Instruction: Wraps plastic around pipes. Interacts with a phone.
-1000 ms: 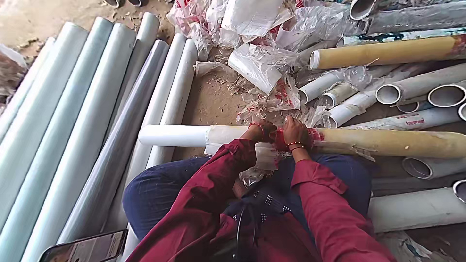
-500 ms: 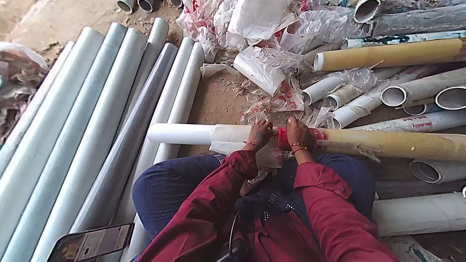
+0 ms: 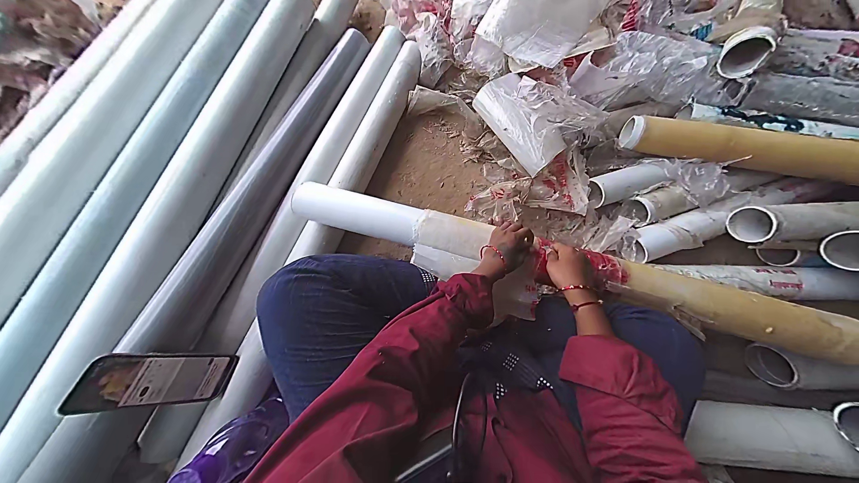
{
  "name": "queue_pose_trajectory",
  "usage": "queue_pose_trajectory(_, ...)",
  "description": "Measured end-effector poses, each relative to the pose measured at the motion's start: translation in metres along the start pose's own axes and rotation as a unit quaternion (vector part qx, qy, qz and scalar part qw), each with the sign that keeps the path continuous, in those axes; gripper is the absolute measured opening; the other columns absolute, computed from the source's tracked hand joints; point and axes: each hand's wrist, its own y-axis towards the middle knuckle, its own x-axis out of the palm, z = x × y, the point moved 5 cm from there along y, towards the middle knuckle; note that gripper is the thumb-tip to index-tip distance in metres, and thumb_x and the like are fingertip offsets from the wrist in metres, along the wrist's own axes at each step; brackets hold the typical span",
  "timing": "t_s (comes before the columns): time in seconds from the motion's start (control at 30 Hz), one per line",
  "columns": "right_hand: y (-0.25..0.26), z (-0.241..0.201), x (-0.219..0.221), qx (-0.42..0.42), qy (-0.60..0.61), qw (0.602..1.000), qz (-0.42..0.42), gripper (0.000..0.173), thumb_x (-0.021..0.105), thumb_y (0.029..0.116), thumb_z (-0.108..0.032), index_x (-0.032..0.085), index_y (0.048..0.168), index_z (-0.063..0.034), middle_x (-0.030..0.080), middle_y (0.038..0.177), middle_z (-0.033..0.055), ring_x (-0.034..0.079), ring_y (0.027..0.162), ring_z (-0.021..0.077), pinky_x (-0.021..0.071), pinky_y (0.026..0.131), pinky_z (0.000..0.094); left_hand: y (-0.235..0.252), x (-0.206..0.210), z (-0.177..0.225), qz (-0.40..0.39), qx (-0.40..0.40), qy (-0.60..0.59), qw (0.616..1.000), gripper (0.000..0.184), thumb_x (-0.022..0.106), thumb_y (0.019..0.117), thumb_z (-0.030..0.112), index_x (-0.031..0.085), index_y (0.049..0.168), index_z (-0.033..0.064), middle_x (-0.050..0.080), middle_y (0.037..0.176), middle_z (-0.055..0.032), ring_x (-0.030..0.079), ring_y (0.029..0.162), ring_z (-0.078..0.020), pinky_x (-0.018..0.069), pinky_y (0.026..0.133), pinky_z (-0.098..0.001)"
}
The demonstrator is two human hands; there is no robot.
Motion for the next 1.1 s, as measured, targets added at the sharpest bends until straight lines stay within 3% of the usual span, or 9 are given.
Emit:
queue_pose_trajectory(0.2, -0.002, -0.007, 0.002, 0.009, -0.032, 0.999, 0.008, 0.036, 0.040, 0.1106, -0.015, 0.065, 0.129, 0.0034, 0.067, 0.127, 0.0274, 0.062, 0.125, 0.0395, 0.0445, 0.105, 0.0544, -0.002, -0.001, 0.002, -0.016, -0.020, -0.012, 1.000, 0.017, 0.069, 0.0973, 0.013, 0.072, 0.105, -0.0022, 0.069, 0.112, -0.0218, 0.061, 0.118, -0.0397, 0.0312, 0.116, -0.0591)
queue_pose_trajectory(0.4, 0.006, -0.009, -0.006, -0.025, -0.064, 0.996, -0.059, 0.029, 0.047, 0.1075, -0.010, 0.067, 0.118, 0.0083, 0.066, 0.123, 0.0301, 0.061, 0.123, 0.0406, 0.0424, 0.105, 0.0555, -0.004, 0.003, 0.000, -0.015, -0.029, -0.011, 0.999, 0.018, 0.071, 0.0960, 0.013, 0.072, 0.104, -0.0019, 0.069, 0.113, -0.0209, 0.062, 0.118, -0.0387, 0.0365, 0.113, -0.0580)
queue_pose_trajectory(0.47, 0.011, -0.003, -0.008, -0.039, -0.070, 0.991, -0.109, 0.029, 0.048, 0.1074, -0.012, 0.067, 0.113, 0.0081, 0.067, 0.115, 0.0282, 0.063, 0.113, 0.0382, 0.0445, 0.099, 0.0553, -0.007, 0.003, 0.005, -0.031, -0.040, -0.013, 0.999, 0.018, 0.068, 0.0977, 0.013, 0.072, 0.106, -0.0024, 0.069, 0.114, -0.0213, 0.061, 0.117, -0.0384, 0.0430, 0.105, -0.0548)
queue_pose_trajectory(0.6, 0.017, 0.023, 0.000, -0.043, 0.055, 0.992, -0.108, 0.026, 0.048, 0.1086, -0.014, 0.067, 0.101, 0.0022, 0.056, 0.075, 0.0043, 0.049, 0.063, 0.0113, 0.0434, 0.065, 0.0320, -0.008, 0.000, 0.006, -0.034, -0.038, -0.023, 0.998, 0.019, 0.067, 0.0991, 0.015, 0.072, 0.105, -0.0020, 0.068, 0.113, -0.0210, 0.060, 0.118, -0.0391, 0.0421, 0.105, -0.0564)
queue_pose_trajectory(0.8, 0.006, 0.019, -0.007, 0.009, 0.075, 0.995, 0.064, 0.035, 0.042, 0.1110, -0.018, 0.066, 0.127, 0.0032, 0.070, 0.117, 0.0266, 0.066, 0.113, 0.0393, 0.0460, 0.100, 0.0559, 0.000, -0.008, 0.003, -0.005, 0.010, -0.013, 1.000, 0.012, 0.069, 0.0919, -0.001, 0.073, 0.103, -0.0050, 0.069, 0.111, -0.0232, 0.062, 0.115, -0.0422, 0.0421, 0.105, -0.0594)
queue_pose_trajectory(0.87, 0.007, 0.020, -0.005, 0.007, 0.023, 0.984, 0.178, 0.036, 0.041, 0.1105, -0.017, 0.065, 0.130, 0.0015, 0.072, 0.113, 0.0285, 0.068, 0.112, 0.0440, 0.0486, 0.097, 0.0580, -0.001, -0.008, 0.006, 0.001, 0.012, -0.011, 1.000, 0.012, 0.066, 0.0929, -0.002, 0.072, 0.103, -0.0061, 0.069, 0.112, -0.0240, 0.062, 0.116, -0.0430, 0.0409, 0.106, -0.0608)
queue_pose_trajectory(0.97, 0.028, 0.022, 0.010, -0.068, -0.034, 0.955, 0.287, 0.032, 0.047, 0.1043, -0.005, 0.067, 0.128, 0.0042, 0.071, 0.114, 0.0294, 0.067, 0.109, 0.0479, 0.0464, 0.096, 0.0599, 0.002, -0.004, 0.011, -0.064, -0.040, 0.052, 0.996, 0.027, 0.064, 0.1006, 0.017, 0.068, 0.117, -0.0048, 0.064, 0.126, -0.0226, 0.055, 0.130, -0.0393, 0.0329, 0.117, -0.0582)
queue_pose_trajectory(1.03, 0.037, 0.021, 0.018, -0.101, -0.023, 0.950, 0.293, 0.031, 0.048, 0.1035, -0.004, 0.067, 0.126, 0.0048, 0.070, 0.118, 0.0293, 0.065, 0.113, 0.0486, 0.0453, 0.099, 0.0612, 0.009, 0.001, 0.024, -0.155, -0.071, 0.169, 0.971, 0.052, 0.059, 0.1034, 0.041, 0.061, 0.131, -0.0026, 0.060, 0.133, -0.0225, 0.055, 0.130, -0.0391, 0.0372, 0.112, -0.0584)
queue_pose_trajectory(1.1, 0.037, 0.023, 0.025, -0.119, -0.004, 0.942, 0.313, 0.030, 0.048, 0.1037, -0.004, 0.069, 0.123, 0.0051, 0.072, 0.114, 0.0283, 0.068, 0.110, 0.0483, 0.0476, 0.097, 0.0612, 0.016, 0.007, 0.034, -0.241, -0.091, 0.233, 0.938, 0.055, 0.056, 0.1039, 0.045, 0.058, 0.137, 0.0014, 0.059, 0.134, -0.0231, 0.056, 0.125, -0.0429, 0.0387, 0.105, -0.0661)
